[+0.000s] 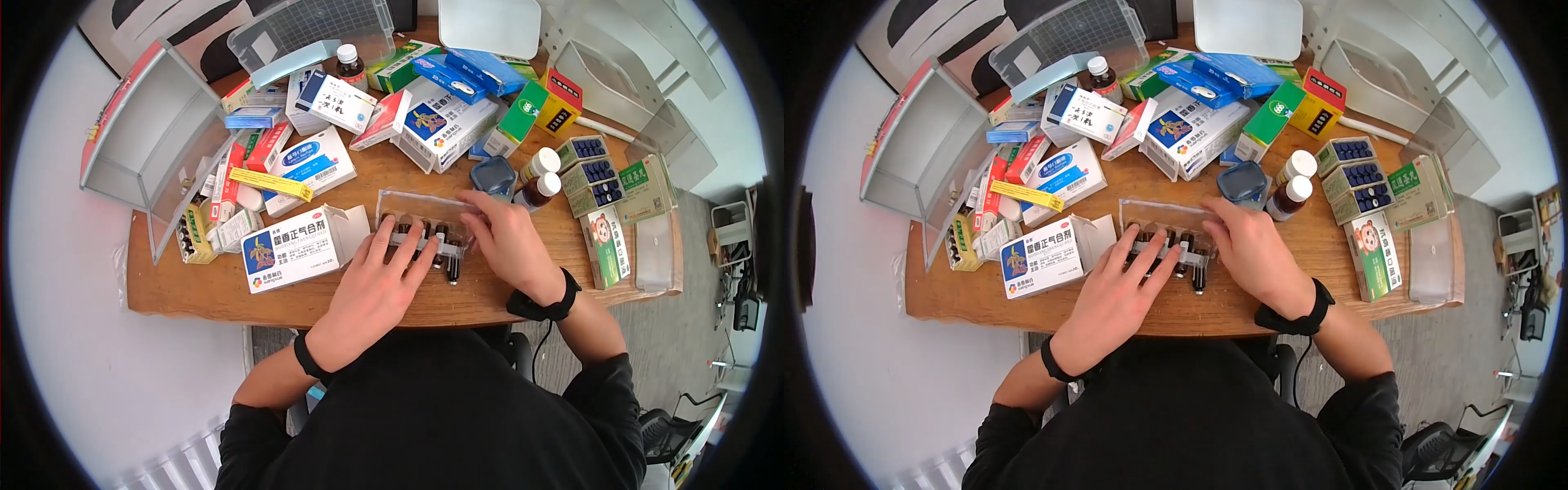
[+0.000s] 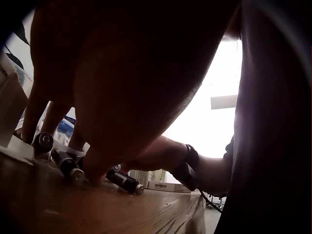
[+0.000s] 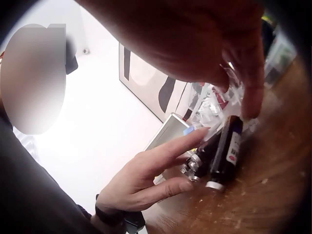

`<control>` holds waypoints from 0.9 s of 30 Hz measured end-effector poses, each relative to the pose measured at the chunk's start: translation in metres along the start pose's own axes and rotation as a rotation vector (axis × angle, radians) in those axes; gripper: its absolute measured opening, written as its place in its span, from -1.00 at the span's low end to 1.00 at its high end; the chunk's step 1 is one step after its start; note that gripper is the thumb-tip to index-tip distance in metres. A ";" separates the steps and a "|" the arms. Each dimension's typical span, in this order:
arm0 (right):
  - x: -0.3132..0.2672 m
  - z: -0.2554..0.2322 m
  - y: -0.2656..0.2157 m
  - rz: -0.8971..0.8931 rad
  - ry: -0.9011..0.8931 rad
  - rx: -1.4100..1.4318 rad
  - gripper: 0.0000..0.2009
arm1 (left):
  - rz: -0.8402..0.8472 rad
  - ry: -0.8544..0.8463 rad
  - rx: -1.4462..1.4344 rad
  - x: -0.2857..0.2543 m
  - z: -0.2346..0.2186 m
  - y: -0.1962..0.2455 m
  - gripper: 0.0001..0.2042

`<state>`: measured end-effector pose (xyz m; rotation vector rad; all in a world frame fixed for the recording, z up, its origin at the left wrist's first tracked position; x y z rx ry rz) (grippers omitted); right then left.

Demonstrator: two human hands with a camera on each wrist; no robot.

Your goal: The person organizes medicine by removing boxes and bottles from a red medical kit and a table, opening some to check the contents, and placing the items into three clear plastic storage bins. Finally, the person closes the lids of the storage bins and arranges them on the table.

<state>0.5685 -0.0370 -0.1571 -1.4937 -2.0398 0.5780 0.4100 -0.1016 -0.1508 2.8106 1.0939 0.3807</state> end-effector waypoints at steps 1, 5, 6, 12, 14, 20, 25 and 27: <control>0.001 0.000 -0.001 0.008 0.006 0.001 -0.69 | 0.000 0.001 -0.001 0.000 0.000 0.001 -0.45; -0.020 -0.018 -0.028 -0.047 0.155 -0.177 -0.68 | -0.032 -0.025 0.000 -0.001 0.004 0.002 -0.41; -0.030 -0.026 -0.038 -0.058 0.191 -0.275 -0.66 | -0.031 -0.029 0.006 -0.001 0.004 0.002 -0.41; -0.068 0.007 -0.056 -0.240 -0.053 -0.398 -0.58 | -0.006 -0.046 -0.032 -0.003 0.002 0.006 -0.45; -0.062 0.014 -0.055 -0.260 -0.097 -0.411 -0.51 | 0.014 -0.053 -0.046 -0.004 0.005 0.007 -0.45; -0.049 0.022 -0.055 -0.336 -0.136 -0.343 -0.41 | 0.024 -0.038 -0.096 -0.002 0.005 0.008 -0.47; -0.048 0.025 -0.060 -0.325 -0.168 -0.346 -0.37 | 0.018 -0.052 -0.110 0.001 0.006 0.008 -0.49; -0.052 0.026 -0.059 -0.317 -0.183 -0.352 -0.37 | 0.022 -0.041 -0.128 0.001 0.005 0.009 -0.50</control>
Point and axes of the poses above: each hand's wrist, its own x-axis towards the middle knuckle, its own z-axis out of the palm, y = z × x, the point moved 10 cm from there along x, towards the middle knuckle, and after that the axes turned 11 degrees about -x, right-handed, at the moved point
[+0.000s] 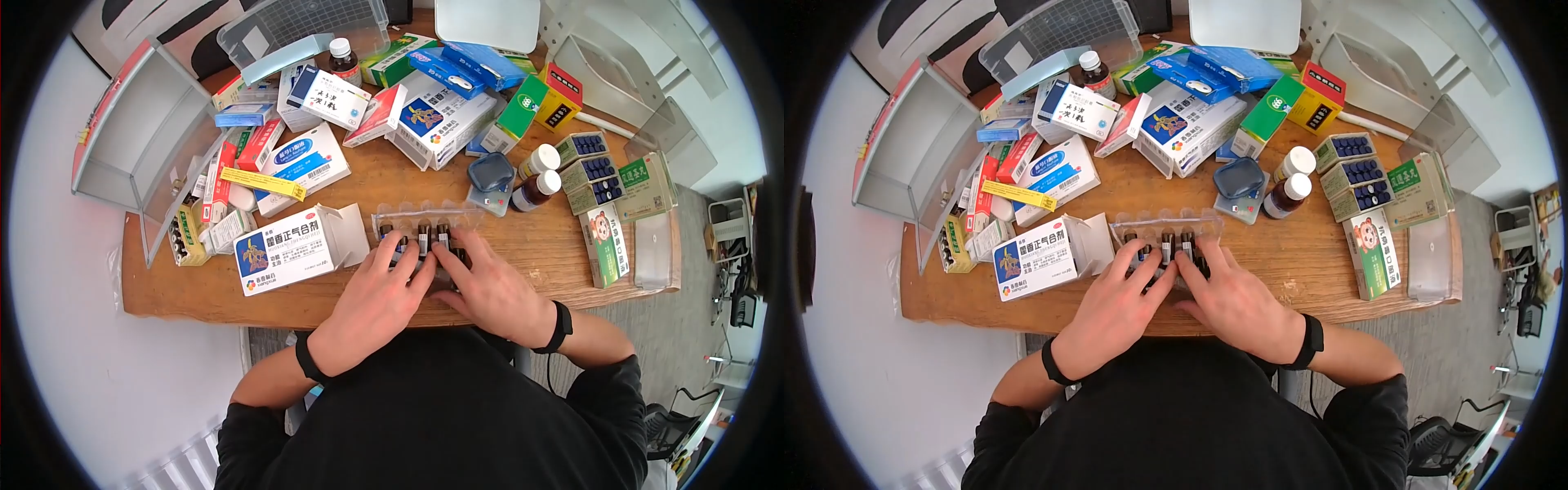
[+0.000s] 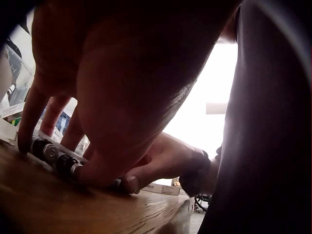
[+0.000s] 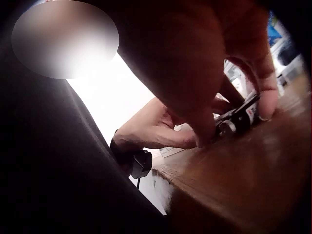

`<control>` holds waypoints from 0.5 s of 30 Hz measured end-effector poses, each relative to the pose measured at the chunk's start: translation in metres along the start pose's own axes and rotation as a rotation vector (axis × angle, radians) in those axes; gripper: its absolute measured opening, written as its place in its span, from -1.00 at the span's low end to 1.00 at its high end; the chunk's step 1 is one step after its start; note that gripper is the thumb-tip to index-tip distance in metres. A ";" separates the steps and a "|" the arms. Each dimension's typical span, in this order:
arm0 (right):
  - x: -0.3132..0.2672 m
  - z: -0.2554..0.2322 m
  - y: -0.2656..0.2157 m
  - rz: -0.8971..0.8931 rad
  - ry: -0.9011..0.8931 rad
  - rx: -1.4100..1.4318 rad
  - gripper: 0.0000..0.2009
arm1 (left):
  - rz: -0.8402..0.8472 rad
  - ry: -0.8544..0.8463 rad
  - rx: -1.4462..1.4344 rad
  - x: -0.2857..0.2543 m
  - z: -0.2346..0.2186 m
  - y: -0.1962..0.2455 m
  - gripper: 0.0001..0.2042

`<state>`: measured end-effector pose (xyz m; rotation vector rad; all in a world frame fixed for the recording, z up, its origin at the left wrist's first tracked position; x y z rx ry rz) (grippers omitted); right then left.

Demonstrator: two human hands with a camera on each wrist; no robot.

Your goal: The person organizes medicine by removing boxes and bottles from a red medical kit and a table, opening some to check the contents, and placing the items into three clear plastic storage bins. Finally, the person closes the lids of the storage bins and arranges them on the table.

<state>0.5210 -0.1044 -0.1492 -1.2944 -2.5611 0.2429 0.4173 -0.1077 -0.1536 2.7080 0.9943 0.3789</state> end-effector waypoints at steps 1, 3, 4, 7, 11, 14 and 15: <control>-0.004 0.003 -0.001 -0.012 0.001 -0.045 -0.39 | 0.002 0.001 0.002 -0.001 0.001 -0.001 -0.50; -0.007 0.005 -0.001 -0.024 0.000 -0.088 -0.40 | 0.040 0.024 -0.019 -0.004 0.000 0.000 -0.52; -0.008 0.007 0.000 -0.028 -0.023 -0.114 -0.41 | 0.039 0.024 -0.020 -0.004 0.000 0.000 -0.52; -0.009 0.009 -0.001 -0.049 -0.019 -0.156 -0.42 | 0.032 0.040 -0.057 -0.003 -0.002 -0.001 -0.54; -0.009 0.008 0.000 -0.068 -0.028 -0.199 -0.45 | 0.028 0.037 -0.047 -0.001 -0.001 -0.001 -0.53; -0.012 0.005 0.001 -0.093 0.003 -0.194 -0.47 | 0.029 0.043 -0.029 -0.002 -0.001 -0.001 -0.52; -0.012 0.004 0.002 -0.094 0.003 -0.194 -0.47 | 0.035 0.046 -0.021 -0.002 -0.001 0.000 -0.51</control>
Point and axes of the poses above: each hand's wrist, its own x-axis towards the middle knuckle, its own z-axis out of the palm, y = z × x, the point moved 10 cm from there along x, towards the middle knuckle, and after that the axes turned 11 degrees about -x, right-handed, at the moved point
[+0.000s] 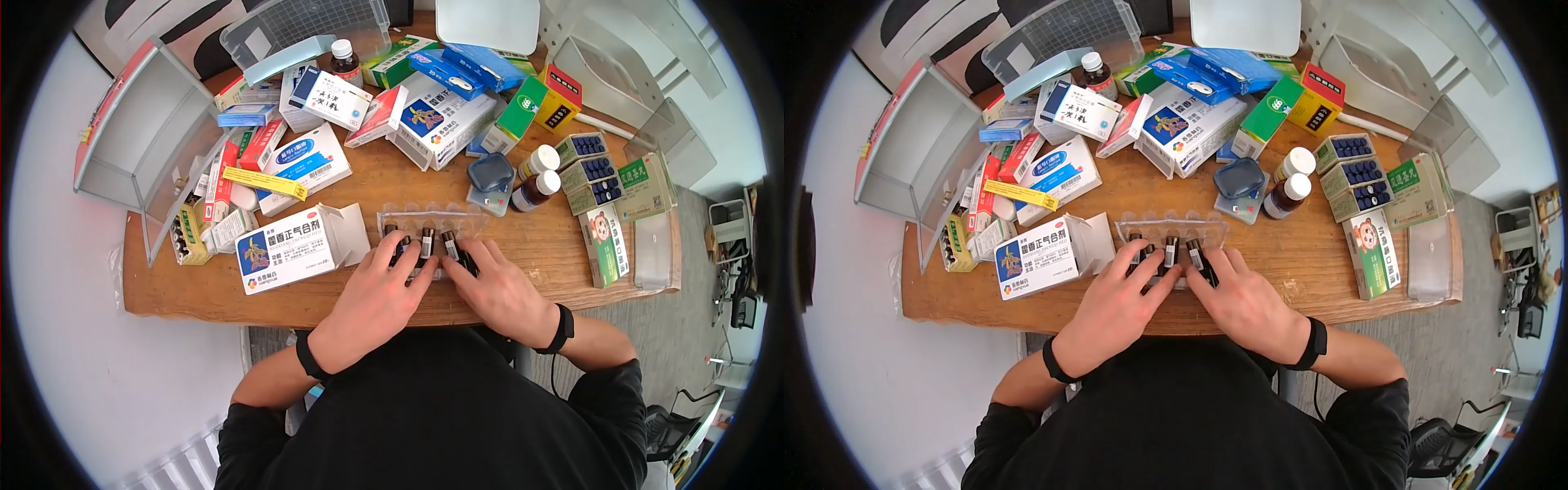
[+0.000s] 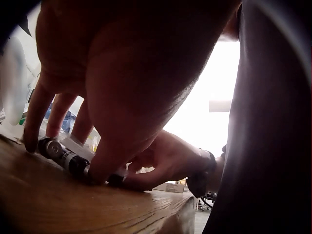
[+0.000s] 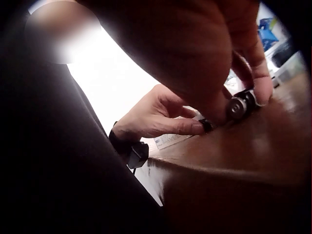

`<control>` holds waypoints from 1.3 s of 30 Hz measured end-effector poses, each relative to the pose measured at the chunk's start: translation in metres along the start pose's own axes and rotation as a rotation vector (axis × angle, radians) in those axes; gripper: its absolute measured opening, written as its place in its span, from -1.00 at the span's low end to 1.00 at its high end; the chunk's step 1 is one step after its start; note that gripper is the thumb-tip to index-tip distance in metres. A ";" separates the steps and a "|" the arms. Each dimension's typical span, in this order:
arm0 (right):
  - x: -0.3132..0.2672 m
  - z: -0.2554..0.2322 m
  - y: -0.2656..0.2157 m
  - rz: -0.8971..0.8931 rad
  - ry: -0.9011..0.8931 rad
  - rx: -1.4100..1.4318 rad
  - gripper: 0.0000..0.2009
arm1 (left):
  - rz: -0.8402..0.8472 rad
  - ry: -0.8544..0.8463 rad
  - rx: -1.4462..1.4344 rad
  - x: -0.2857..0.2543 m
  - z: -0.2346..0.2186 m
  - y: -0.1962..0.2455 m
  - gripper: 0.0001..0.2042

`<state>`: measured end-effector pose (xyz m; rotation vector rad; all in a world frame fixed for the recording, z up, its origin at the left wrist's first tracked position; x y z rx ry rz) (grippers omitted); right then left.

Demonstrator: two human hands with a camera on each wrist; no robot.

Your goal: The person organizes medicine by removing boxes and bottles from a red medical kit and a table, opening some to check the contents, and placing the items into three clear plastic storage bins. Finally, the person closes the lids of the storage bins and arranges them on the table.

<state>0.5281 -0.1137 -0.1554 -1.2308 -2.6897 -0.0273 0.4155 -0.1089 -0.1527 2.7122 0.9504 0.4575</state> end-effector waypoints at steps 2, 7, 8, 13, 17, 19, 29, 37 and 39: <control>-0.003 0.000 0.000 0.006 -0.012 0.029 -0.50 | 0.003 0.015 -0.001 -0.001 0.000 0.001 -0.53; -0.011 -0.004 0.002 0.025 0.027 0.024 -0.58 | 0.015 0.021 0.008 -0.002 0.000 0.003 -0.61; -0.012 -0.004 0.004 0.039 0.023 0.026 -0.62 | 0.021 0.027 0.015 -0.002 0.000 0.003 -0.63; -0.012 -0.001 0.008 0.050 0.006 0.038 -0.70 | 0.031 0.039 0.018 -0.003 0.002 0.003 -0.67; -0.007 -0.006 0.007 0.041 0.024 -0.015 -0.71 | 0.007 0.030 0.014 -0.002 0.000 0.001 -0.69; -0.006 -0.008 0.007 0.042 0.027 -0.015 -0.71 | 0.000 0.041 0.006 0.000 -0.003 -0.001 -0.70; -0.015 -0.012 0.014 0.075 0.063 -0.017 -0.71 | 0.061 0.116 -0.030 0.011 -0.044 -0.008 -0.71; -0.008 -0.013 0.014 0.042 0.052 0.036 -0.71 | 0.007 0.053 0.023 0.047 -0.063 -0.030 -0.75; -0.006 -0.014 0.015 0.035 0.050 0.054 -0.70 | -0.013 -0.014 0.057 0.054 -0.057 -0.037 -0.77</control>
Point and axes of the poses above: each hand's wrist, its own x-axis towards the middle knuckle, its own z-axis out of the palm, y = z × x, the point moved 10 cm from there along x, towards the middle knuckle, and after that the axes turned 11 degrees about -x, right-handed, at the moved point
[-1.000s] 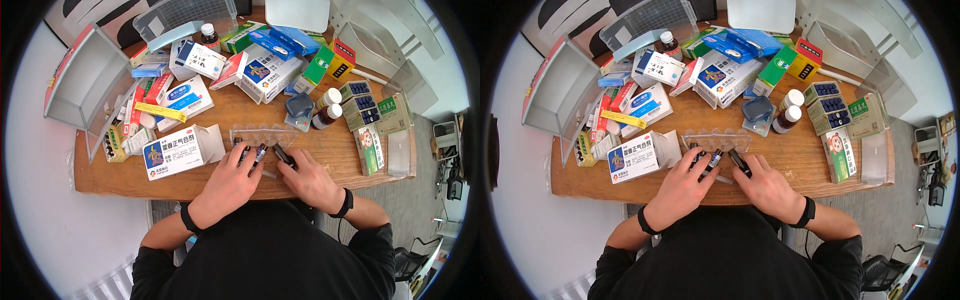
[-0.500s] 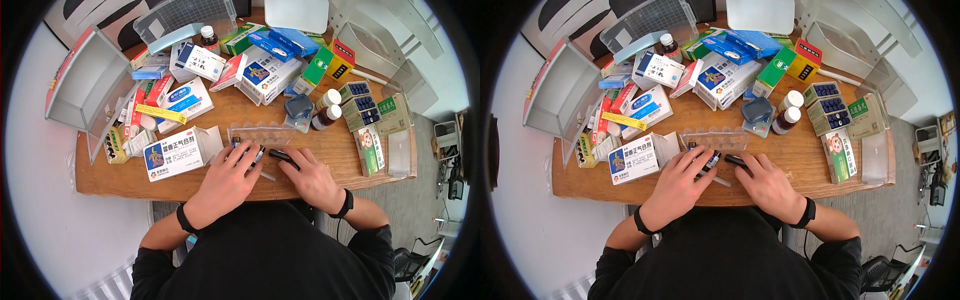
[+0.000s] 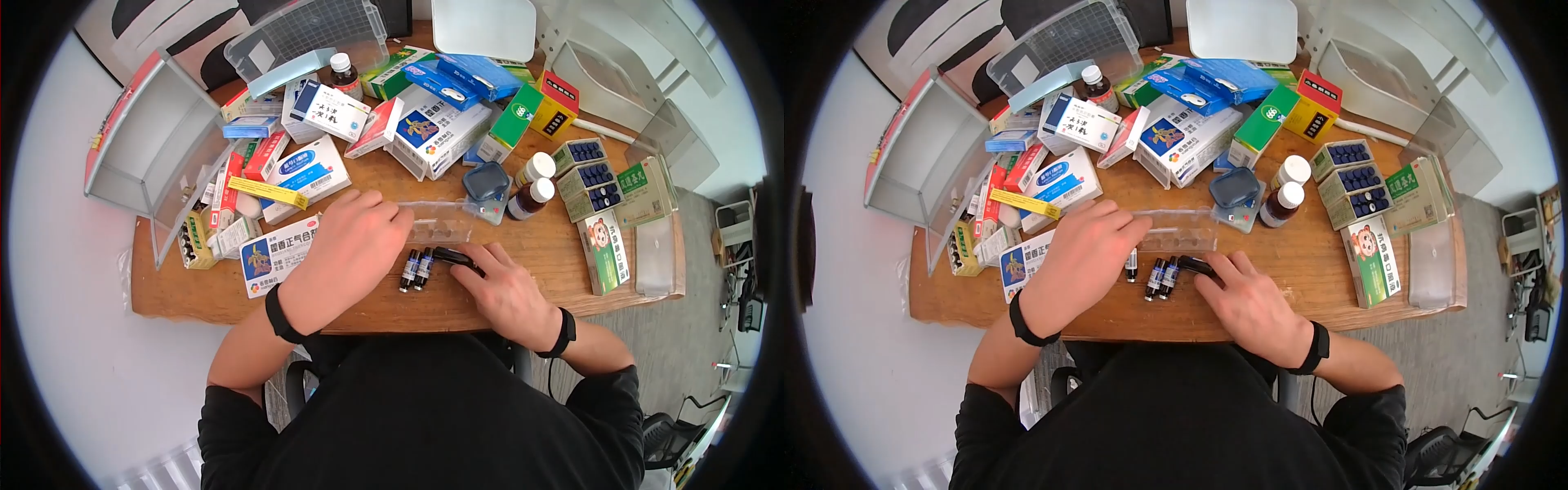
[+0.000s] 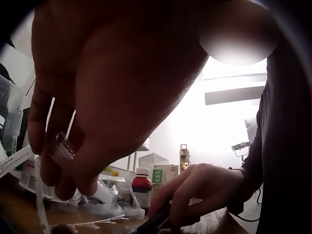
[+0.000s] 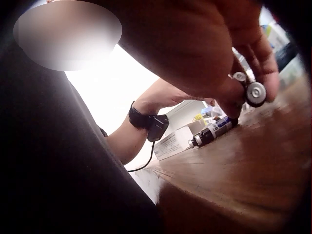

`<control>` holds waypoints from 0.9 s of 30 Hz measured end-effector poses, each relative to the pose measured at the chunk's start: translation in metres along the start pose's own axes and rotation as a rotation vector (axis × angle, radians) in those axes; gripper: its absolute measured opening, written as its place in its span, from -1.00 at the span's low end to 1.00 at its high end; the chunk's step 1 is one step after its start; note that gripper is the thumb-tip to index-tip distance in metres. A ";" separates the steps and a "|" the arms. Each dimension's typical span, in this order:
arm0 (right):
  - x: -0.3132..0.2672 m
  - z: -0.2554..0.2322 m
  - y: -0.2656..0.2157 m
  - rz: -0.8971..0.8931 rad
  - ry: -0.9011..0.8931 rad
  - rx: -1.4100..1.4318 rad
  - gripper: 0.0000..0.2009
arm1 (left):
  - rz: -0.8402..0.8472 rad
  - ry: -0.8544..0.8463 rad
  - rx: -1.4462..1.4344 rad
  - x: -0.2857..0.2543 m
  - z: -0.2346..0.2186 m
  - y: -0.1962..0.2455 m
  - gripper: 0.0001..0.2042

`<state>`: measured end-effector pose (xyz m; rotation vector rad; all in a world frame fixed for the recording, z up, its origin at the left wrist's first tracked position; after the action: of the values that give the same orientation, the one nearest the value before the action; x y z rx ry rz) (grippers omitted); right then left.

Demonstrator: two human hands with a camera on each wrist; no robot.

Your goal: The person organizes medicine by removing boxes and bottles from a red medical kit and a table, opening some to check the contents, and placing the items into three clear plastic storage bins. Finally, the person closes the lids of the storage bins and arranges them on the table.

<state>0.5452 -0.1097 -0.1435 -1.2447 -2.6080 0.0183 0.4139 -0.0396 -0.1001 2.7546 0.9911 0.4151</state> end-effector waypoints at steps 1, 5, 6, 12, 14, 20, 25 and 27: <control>0.000 0.001 0.000 0.008 -0.013 0.023 -0.70 | -0.027 -0.022 0.029 0.004 0.003 -0.003 -0.78; 0.000 0.003 0.000 0.003 -0.016 0.062 -0.68 | -0.067 0.043 0.034 0.010 0.010 -0.012 -0.79; -0.001 0.005 0.000 0.004 -0.017 0.066 -0.68 | -0.067 0.039 0.034 0.011 0.013 -0.012 -0.79; -0.002 0.005 0.001 0.025 0.001 0.073 -0.66 | -0.102 0.045 0.059 -0.016 -0.009 0.015 -0.68; -0.002 0.005 0.001 0.022 0.005 0.063 -0.67 | -0.147 0.017 -0.053 -0.034 -0.002 0.017 -0.62; -0.005 0.005 -0.004 0.006 -0.008 0.091 -0.67 | -0.111 -0.044 -0.053 -0.053 0.026 0.019 -0.56; -0.013 0.003 0.017 0.175 0.089 0.332 -0.75 | -0.117 -0.016 -0.070 -0.050 0.022 0.015 -0.53; -0.014 0.003 0.029 0.270 0.114 0.459 -0.77 | -0.116 0.074 -0.054 -0.044 0.021 0.009 -0.51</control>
<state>0.5750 -0.1023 -0.1533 -1.3577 -2.1504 0.5445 0.3940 -0.0764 -0.1262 2.6353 1.1339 0.5203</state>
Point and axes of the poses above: each hand's wrist, its own x-axis towards the middle knuckle, its own z-axis out of the palm, y = z × x, the point moved 10 cm from there along x, towards the middle knuckle, and after that the axes turned 11 degrees about -x, right-handed, at the moved point
